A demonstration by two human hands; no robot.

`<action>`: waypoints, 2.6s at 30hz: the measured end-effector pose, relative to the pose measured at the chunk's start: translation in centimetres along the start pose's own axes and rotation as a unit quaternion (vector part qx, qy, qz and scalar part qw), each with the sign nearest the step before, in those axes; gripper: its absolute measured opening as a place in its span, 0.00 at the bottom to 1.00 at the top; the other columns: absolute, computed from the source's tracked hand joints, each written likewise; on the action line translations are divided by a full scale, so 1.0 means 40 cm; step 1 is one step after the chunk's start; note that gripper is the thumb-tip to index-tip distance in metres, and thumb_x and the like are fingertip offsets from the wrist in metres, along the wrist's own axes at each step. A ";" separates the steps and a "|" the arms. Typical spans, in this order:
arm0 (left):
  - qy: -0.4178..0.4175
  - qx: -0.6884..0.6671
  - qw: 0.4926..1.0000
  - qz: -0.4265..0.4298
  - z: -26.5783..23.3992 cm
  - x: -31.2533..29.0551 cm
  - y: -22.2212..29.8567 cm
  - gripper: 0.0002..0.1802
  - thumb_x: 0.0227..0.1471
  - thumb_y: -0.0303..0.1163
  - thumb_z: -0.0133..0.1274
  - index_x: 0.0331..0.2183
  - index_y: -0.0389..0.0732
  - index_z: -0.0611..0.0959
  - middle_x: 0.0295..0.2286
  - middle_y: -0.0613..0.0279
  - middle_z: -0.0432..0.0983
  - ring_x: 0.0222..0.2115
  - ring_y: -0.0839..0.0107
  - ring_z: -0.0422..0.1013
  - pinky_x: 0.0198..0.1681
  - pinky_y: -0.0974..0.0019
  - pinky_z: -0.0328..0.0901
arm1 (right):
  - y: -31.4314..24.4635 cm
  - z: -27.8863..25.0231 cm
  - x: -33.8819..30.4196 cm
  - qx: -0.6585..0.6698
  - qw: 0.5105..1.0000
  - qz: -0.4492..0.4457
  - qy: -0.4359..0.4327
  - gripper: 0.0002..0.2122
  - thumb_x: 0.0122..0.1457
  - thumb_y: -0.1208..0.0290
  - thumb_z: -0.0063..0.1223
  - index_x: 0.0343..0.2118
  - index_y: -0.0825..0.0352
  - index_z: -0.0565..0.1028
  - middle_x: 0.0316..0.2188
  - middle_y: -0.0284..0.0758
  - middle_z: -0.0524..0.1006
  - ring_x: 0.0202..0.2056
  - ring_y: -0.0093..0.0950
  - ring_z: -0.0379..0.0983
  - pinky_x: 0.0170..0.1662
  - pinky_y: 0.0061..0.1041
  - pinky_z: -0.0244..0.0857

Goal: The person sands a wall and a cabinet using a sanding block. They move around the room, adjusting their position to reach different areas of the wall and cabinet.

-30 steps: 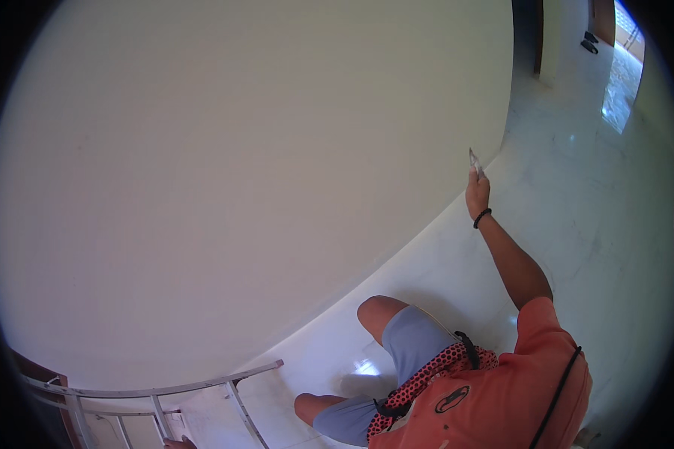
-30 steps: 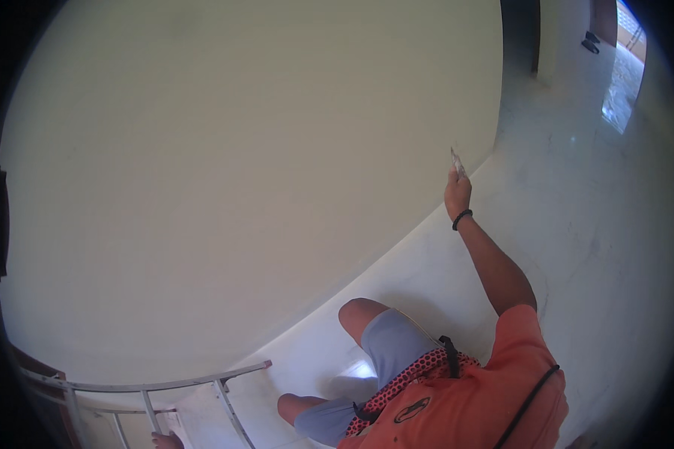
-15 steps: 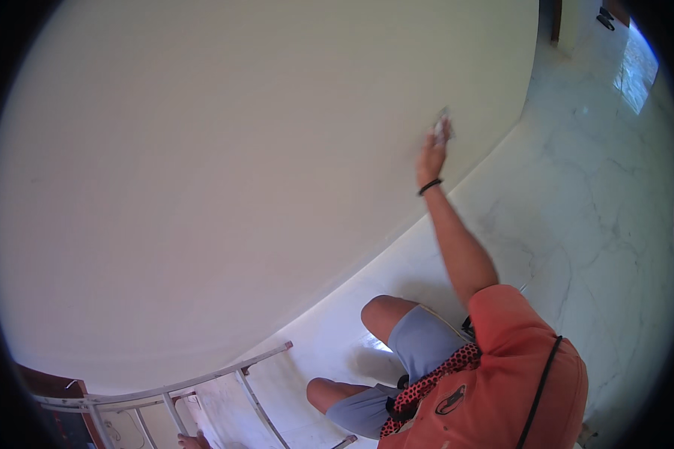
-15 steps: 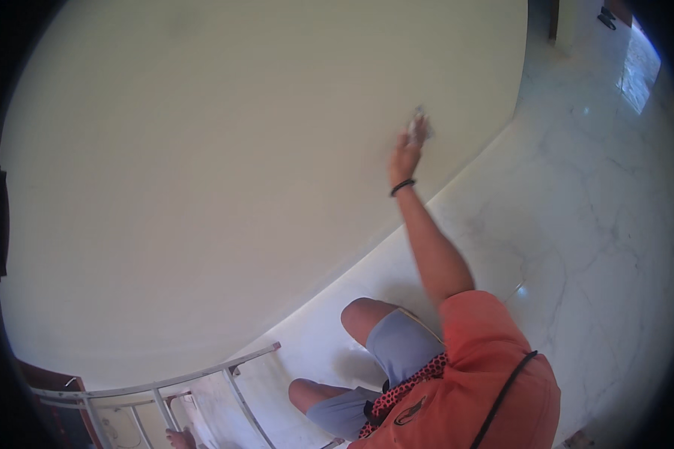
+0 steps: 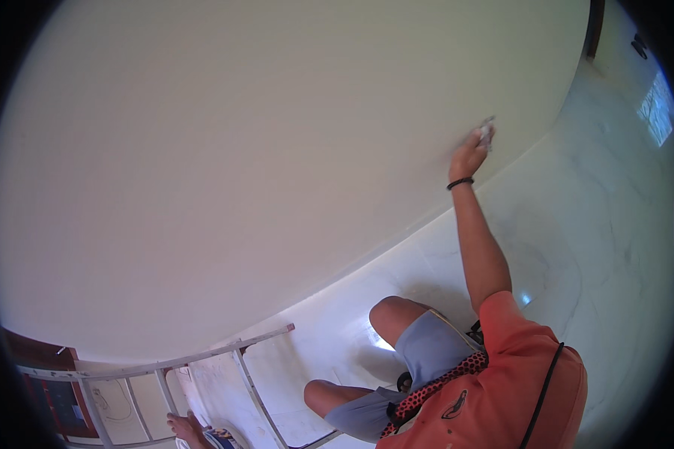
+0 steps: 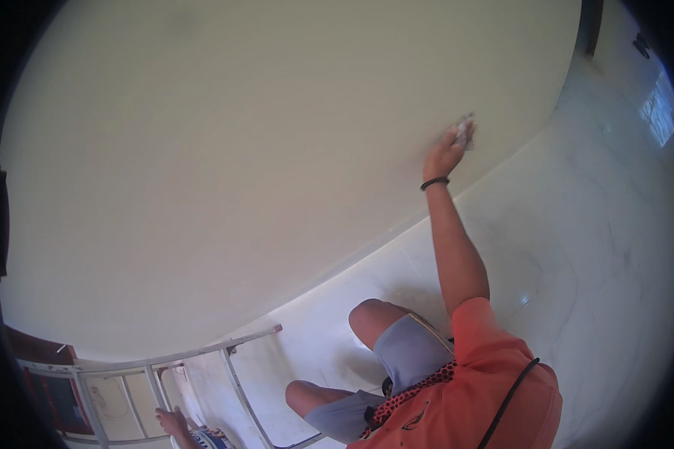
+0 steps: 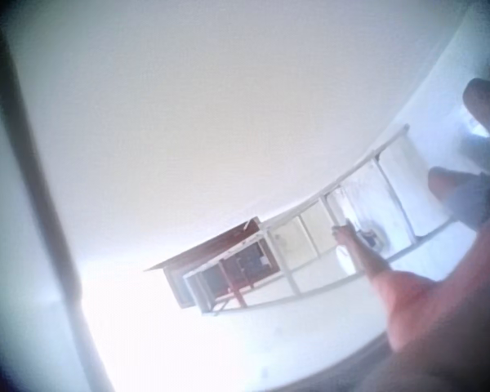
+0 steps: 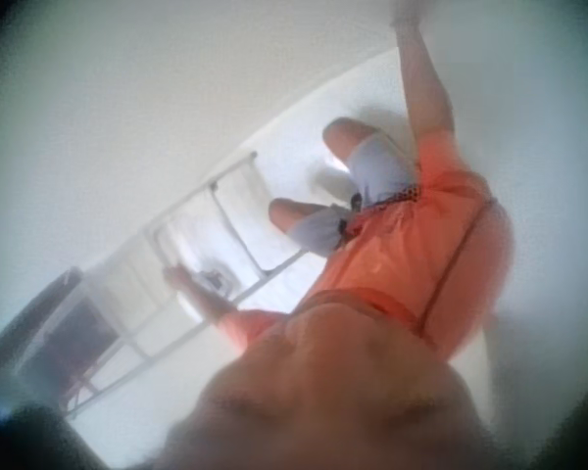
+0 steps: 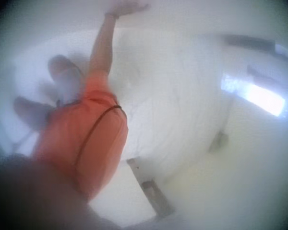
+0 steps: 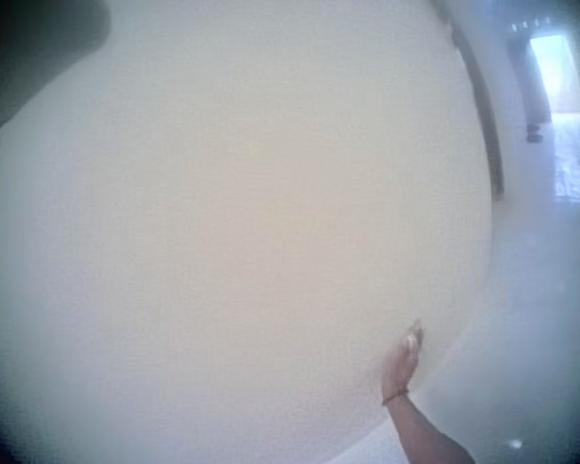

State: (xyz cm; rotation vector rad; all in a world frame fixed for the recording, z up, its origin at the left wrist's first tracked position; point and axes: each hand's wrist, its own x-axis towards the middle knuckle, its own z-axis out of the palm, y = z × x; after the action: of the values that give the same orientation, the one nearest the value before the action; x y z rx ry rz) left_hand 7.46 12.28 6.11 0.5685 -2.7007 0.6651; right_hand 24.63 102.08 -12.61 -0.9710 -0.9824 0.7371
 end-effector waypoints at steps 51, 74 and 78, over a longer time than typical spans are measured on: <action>0.065 0.135 0.976 0.158 0.172 0.116 -0.062 0.45 0.49 0.70 0.44 0.48 0.35 0.76 0.39 0.52 0.77 0.37 0.59 0.76 0.35 0.56 0.72 | -0.133 -0.265 -0.550 0.096 0.919 0.098 -0.369 0.21 0.66 0.73 0.40 0.61 0.70 0.60 0.50 0.45 0.73 0.51 0.34 0.72 0.53 0.31 0.65; 0.134 0.138 0.966 0.174 0.143 0.100 -0.078 0.26 0.58 0.56 0.43 0.35 0.45 0.83 0.30 0.61 0.79 0.34 0.66 0.76 0.33 0.59 0.71 | 0.332 -0.482 -0.441 -0.245 0.873 0.199 -0.372 0.18 0.65 0.63 0.36 0.53 0.65 0.71 0.41 0.52 0.76 0.45 0.48 0.73 0.48 0.41 0.66; 0.098 0.134 0.972 0.164 0.157 0.101 -0.041 0.24 0.59 0.54 0.42 0.37 0.47 0.83 0.33 0.62 0.79 0.38 0.66 0.75 0.38 0.56 0.70 | 0.388 -0.671 -0.290 -0.332 0.898 0.240 -0.158 0.22 0.63 0.56 0.40 0.33 0.76 0.76 0.29 0.49 0.78 0.36 0.43 0.77 0.41 0.41 0.68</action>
State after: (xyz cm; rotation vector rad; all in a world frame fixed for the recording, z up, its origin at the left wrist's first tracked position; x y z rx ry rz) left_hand 3.44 6.60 2.90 0.1012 -2.5548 1.1206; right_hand 43.48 89.55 -36.76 -1.7732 -1.3398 1.0148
